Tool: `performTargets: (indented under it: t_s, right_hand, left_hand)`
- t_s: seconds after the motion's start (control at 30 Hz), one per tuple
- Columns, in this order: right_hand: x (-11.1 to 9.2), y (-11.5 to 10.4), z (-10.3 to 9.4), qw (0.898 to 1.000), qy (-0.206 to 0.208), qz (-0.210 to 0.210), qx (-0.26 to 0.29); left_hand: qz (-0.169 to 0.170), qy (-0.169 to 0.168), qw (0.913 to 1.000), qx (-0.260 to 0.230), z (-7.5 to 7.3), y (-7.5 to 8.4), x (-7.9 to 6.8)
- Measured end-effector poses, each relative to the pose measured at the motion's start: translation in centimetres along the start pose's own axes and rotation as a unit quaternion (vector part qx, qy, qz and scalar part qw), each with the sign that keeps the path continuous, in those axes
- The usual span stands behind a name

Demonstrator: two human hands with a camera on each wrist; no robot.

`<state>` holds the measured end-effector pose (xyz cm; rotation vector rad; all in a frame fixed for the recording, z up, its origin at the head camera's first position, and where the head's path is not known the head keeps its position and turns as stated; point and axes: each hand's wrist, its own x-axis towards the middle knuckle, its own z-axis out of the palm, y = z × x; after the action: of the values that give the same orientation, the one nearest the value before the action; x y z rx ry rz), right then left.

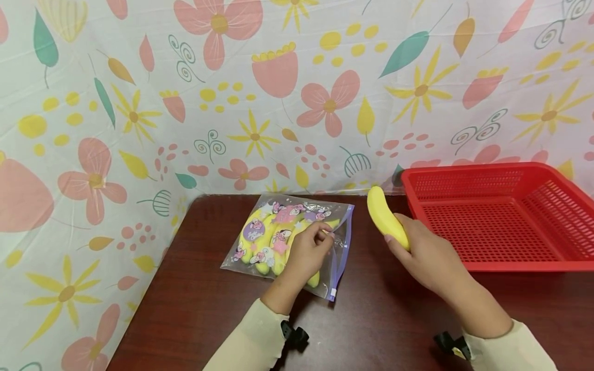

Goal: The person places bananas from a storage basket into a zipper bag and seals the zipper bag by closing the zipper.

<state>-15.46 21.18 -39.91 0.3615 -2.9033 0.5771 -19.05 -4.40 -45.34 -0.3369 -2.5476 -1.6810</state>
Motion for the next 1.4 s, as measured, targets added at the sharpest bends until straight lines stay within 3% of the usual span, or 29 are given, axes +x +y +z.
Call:
performTargets:
  t_s: [0.33, 0.87, 1.4]
  right_hand:
    - [-0.5, -0.2, 1.6, 1.000, -0.002, -0.014, 0.008]
    - [-1.3, -0.8, 3.9, 0.997, -0.059, -0.018, 0.039]
    - [-1.8, -1.7, 4.9, 0.996, -0.062, -0.029, 0.053]
  left_hand:
    - [-0.002, 0.000, 1.0000, -0.003, 0.0, 0.1, 0.0]
    - [-0.001, 0.005, 1.0000, -0.006, 0.0, 0.0, -0.1]
    - [0.003, 0.009, 0.9999, -0.007, -0.1, 0.1, -0.1]
